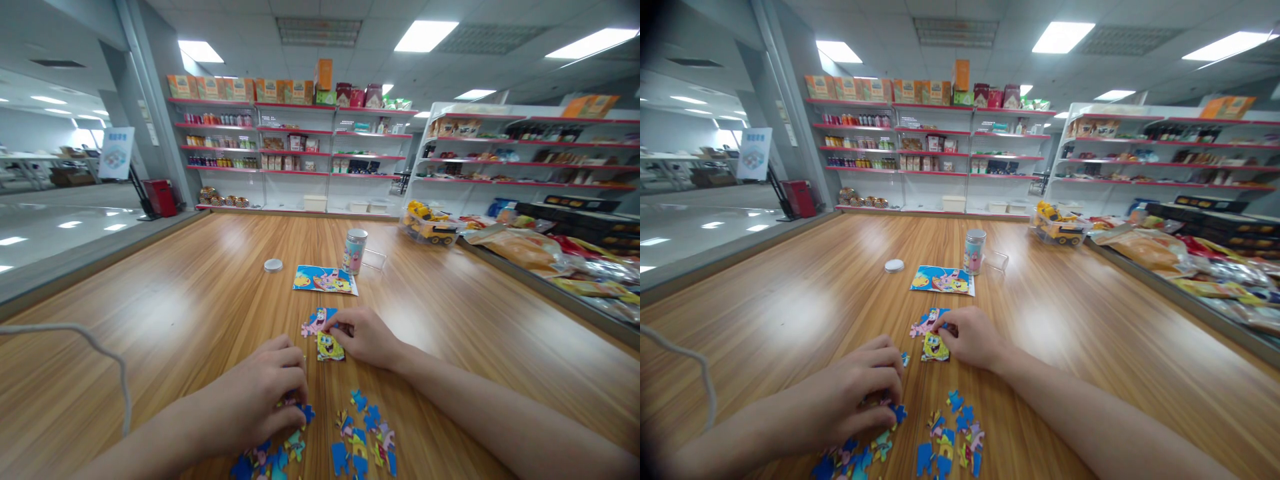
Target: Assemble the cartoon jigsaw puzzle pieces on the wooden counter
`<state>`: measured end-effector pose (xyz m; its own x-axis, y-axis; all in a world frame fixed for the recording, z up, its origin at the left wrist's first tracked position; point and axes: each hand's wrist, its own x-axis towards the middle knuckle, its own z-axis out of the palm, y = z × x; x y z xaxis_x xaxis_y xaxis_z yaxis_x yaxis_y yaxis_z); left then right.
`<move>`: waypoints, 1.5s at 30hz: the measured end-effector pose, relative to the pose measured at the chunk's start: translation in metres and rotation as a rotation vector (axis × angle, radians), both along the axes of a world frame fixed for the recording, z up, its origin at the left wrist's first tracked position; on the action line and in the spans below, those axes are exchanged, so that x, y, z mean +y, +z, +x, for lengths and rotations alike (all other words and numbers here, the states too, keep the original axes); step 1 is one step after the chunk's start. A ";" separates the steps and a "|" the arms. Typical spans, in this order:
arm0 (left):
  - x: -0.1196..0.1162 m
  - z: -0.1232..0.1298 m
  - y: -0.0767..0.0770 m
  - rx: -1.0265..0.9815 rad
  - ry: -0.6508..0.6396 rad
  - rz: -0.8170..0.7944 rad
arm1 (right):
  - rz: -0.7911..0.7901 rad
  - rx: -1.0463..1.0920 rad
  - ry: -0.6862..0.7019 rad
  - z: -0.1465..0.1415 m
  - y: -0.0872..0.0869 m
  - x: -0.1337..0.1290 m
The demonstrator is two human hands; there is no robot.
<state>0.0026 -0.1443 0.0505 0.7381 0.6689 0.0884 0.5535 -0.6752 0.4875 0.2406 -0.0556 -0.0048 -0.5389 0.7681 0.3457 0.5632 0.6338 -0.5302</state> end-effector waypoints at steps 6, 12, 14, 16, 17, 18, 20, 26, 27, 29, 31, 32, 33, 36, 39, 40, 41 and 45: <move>0.005 0.001 -0.020 -0.163 0.148 -0.053 | -0.002 0.001 0.001 0.001 -0.002 0.000; 0.010 0.006 -0.037 -0.255 0.145 0.049 | 0.019 -0.007 -0.001 0.000 -0.001 0.000; 0.011 0.006 -0.036 -0.259 0.151 0.079 | 0.017 -0.004 -0.004 -0.001 0.000 0.000; 0.013 0.004 -0.033 -0.239 0.162 0.110 | 0.013 -0.002 -0.006 -0.001 -0.001 0.000; 0.013 0.003 -0.032 -0.220 0.167 0.120 | 0.011 -0.003 -0.008 -0.001 -0.001 0.000; 0.013 0.002 -0.031 -0.198 0.171 0.125 | 0.009 -0.004 -0.009 0.000 -0.001 0.000; 0.013 0.000 -0.028 -0.155 0.182 0.126 | 0.007 -0.004 -0.009 0.000 -0.001 0.000; 0.010 0.001 -0.020 -0.038 0.242 0.141 | 0.000 0.002 0.002 -0.001 0.001 0.000; 0.009 0.001 -0.019 -0.020 0.254 0.141 | 0.000 0.001 0.001 -0.001 0.002 0.000; 0.008 0.001 -0.018 -0.008 0.268 0.140 | 0.000 -0.002 -0.001 -0.001 0.002 -0.001; 0.008 0.001 -0.019 -0.022 0.263 0.141 | 0.000 -0.002 -0.004 -0.001 0.001 -0.001; 0.009 0.001 -0.020 -0.032 0.254 0.142 | 0.001 0.000 -0.006 -0.002 0.001 -0.001; 0.009 0.002 -0.021 -0.043 0.245 0.146 | 0.004 0.000 -0.008 -0.002 0.001 -0.001; 0.010 0.004 -0.024 -0.121 0.226 0.173 | 0.011 -0.008 -0.011 -0.002 0.002 -0.001; 0.005 0.007 -0.018 -0.287 0.173 0.216 | 0.015 -0.022 -0.012 -0.001 0.003 -0.001; 0.001 0.008 -0.015 -0.353 0.138 0.235 | 0.017 -0.024 -0.009 -0.001 0.003 -0.001; -0.003 0.008 -0.010 -0.415 0.097 0.259 | 0.018 -0.024 -0.005 -0.001 0.003 -0.001; -0.028 0.004 0.005 -0.504 -0.087 0.353 | 0.007 -0.014 0.001 0.000 0.003 -0.002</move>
